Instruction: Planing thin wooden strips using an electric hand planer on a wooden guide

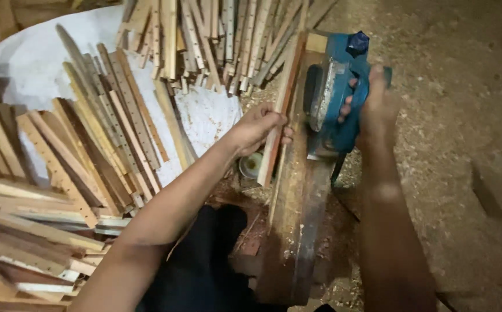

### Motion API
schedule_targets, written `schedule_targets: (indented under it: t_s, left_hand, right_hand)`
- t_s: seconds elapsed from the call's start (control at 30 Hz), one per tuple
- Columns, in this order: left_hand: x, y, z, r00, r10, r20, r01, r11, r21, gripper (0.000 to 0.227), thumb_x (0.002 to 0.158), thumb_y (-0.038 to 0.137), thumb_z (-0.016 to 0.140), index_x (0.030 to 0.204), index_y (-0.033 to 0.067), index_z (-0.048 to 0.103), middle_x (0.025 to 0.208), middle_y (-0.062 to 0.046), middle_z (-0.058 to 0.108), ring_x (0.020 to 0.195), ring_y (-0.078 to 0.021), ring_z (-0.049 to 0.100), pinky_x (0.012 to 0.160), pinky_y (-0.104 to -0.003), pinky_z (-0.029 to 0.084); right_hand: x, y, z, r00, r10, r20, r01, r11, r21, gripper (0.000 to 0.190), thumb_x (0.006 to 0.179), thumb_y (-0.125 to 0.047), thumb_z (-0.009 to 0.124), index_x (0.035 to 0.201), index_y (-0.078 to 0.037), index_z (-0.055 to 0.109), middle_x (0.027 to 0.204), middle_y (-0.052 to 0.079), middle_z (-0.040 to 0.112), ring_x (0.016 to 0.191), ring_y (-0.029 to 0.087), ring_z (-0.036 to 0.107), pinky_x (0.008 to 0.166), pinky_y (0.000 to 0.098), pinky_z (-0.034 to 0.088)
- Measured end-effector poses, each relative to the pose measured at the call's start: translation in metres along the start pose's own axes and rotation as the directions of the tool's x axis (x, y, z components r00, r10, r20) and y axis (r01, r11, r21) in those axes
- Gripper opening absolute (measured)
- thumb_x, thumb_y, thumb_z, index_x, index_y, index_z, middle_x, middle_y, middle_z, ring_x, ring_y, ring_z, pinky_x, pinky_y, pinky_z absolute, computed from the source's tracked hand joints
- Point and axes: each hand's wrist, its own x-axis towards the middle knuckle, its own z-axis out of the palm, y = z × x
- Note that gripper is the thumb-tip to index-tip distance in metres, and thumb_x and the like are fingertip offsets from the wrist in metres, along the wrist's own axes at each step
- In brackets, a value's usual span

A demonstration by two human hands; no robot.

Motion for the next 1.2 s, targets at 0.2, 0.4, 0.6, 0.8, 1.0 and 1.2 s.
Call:
schedule_targets:
  t_s: [0.2, 0.4, 0.6, 0.8, 1.0, 1.2]
  left_hand:
    - [-0.033, 0.037, 0.011, 0.93, 0.338, -0.142, -0.25, 0.868, 0.429, 0.046, 0.074, 0.013, 0.082, 0.109, 0.0019, 0.054, 0.087, -0.016, 0.065, 0.079, -0.0269, 0.074, 0.051, -0.041, 0.056]
    - [-0.033, 0.027, 0.025, 0.933, 0.325, -0.153, -0.218, 0.85, 0.479, 0.076, 0.072, 0.026, 0.092, 0.126, -0.0028, 0.047, 0.103, -0.016, 0.055, 0.09, -0.0272, 0.068, 0.079, -0.045, 0.059]
    - [-0.042, 0.03, 0.015, 0.984, 0.142, -0.112, -0.116, 0.969, 0.216, 0.043, 0.071, 0.004, 0.091, 0.104, -0.0034, 0.065, 0.078, -0.009, 0.072, 0.068, -0.0192, 0.073, 0.061, -0.03, 0.062]
    - [-0.043, 0.027, 0.015, 0.989, 0.14, -0.043, -0.134, 0.984, 0.117, 0.042, 0.073, 0.005, 0.09, 0.106, -0.001, 0.066, 0.078, -0.007, 0.073, 0.068, -0.0167, 0.074, 0.062, -0.031, 0.062]
    - [-0.033, 0.009, 0.011, 0.984, 0.17, -0.05, -0.165, 0.982, 0.096, 0.043, 0.07, 0.009, 0.094, 0.101, 0.0012, 0.066, 0.078, -0.009, 0.074, 0.068, -0.0196, 0.076, 0.06, -0.031, 0.063]
    - [-0.04, 0.011, 0.014, 0.987, 0.158, -0.03, -0.158, 0.987, 0.022, 0.036, 0.078, 0.01, 0.09, 0.106, 0.0025, 0.07, 0.081, -0.007, 0.075, 0.073, -0.0192, 0.077, 0.064, -0.031, 0.064]
  right_hand:
    - [-0.08, -0.059, -0.011, 0.711, -0.664, 0.23, 0.688, 0.592, -0.42, 0.038, 0.115, -0.018, 0.053, 0.143, 0.008, 0.054, 0.086, 0.005, 0.054, 0.063, 0.015, 0.044, 0.052, 0.028, 0.045]
    - [-0.157, 0.066, 0.011, 0.876, 0.217, 0.431, -0.028, 0.915, -0.403, 0.038, 0.101, -0.037, 0.061, 0.109, -0.003, 0.074, 0.076, 0.012, 0.066, 0.069, 0.021, 0.059, 0.057, 0.039, 0.049]
    - [-0.157, 0.099, 0.002, 0.882, 0.28, 0.379, -0.277, 0.959, -0.065, 0.056, 0.097, -0.034, 0.072, 0.13, 0.011, 0.063, 0.091, 0.02, 0.069, 0.078, 0.021, 0.064, 0.068, 0.0395, 0.058]
    - [-0.152, 0.088, 0.001, 0.912, 0.263, 0.316, -0.277, 0.961, 0.001, 0.04, 0.096, -0.026, 0.077, 0.118, 0.007, 0.071, 0.086, 0.012, 0.068, 0.074, 0.017, 0.061, 0.069, 0.0338, 0.059]
    - [-0.172, 0.051, 0.002, 0.867, 0.348, 0.358, -0.308, 0.937, -0.167, 0.053, 0.078, -0.029, 0.092, 0.118, 0.001, 0.074, 0.082, 0.006, 0.068, 0.067, 0.012, 0.063, 0.061, 0.0277, 0.057]
    - [-0.14, 0.116, -0.001, 0.84, 0.285, 0.462, -0.249, 0.958, -0.14, 0.041, 0.081, -0.023, 0.089, 0.115, -0.006, 0.074, 0.085, 0.006, 0.068, 0.072, 0.014, 0.067, 0.062, 0.0294, 0.06]
